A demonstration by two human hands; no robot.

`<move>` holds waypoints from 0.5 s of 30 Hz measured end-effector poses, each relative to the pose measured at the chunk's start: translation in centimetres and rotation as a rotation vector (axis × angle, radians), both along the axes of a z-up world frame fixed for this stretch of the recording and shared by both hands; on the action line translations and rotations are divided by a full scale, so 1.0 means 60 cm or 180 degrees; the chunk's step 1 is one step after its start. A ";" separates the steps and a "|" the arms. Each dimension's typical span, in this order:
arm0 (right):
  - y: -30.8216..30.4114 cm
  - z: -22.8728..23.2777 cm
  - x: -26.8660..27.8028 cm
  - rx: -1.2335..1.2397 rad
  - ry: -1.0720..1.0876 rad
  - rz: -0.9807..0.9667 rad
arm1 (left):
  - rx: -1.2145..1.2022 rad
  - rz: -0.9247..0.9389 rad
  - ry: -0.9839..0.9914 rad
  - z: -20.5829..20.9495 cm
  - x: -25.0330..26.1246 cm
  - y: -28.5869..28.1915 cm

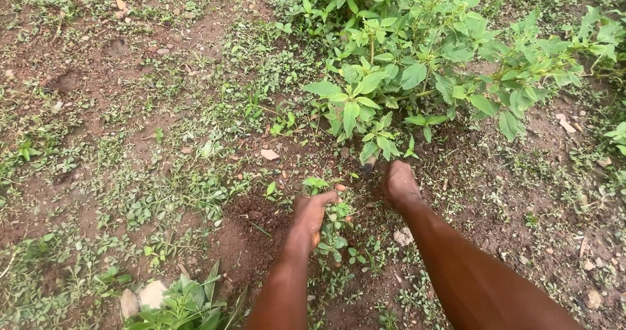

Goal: Weeding a garden area by hand.

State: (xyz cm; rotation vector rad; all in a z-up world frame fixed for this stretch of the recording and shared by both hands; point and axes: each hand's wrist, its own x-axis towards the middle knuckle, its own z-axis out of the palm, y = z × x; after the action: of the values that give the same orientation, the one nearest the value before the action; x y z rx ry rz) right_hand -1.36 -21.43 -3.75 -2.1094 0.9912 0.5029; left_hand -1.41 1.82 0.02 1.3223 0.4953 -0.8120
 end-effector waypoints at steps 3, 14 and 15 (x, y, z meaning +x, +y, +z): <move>0.023 0.067 0.009 -0.0435 0.0016 0.0142 | 0.0291 0.0004 0.0196 0.025 0.006 0.000; 0.000 0.070 0.055 0.0076 0.0274 0.0722 | 0.0290 0.0061 0.0174 0.038 0.017 -0.019; 0.000 0.092 0.065 0.0384 0.0115 0.0682 | 0.0172 0.0009 0.0041 0.045 0.020 -0.020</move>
State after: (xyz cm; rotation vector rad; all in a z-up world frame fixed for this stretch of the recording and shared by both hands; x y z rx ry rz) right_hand 2.54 -21.46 1.77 -2.1141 0.7383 0.6922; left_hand -0.22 0.64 2.74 1.3665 0.5323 -0.8101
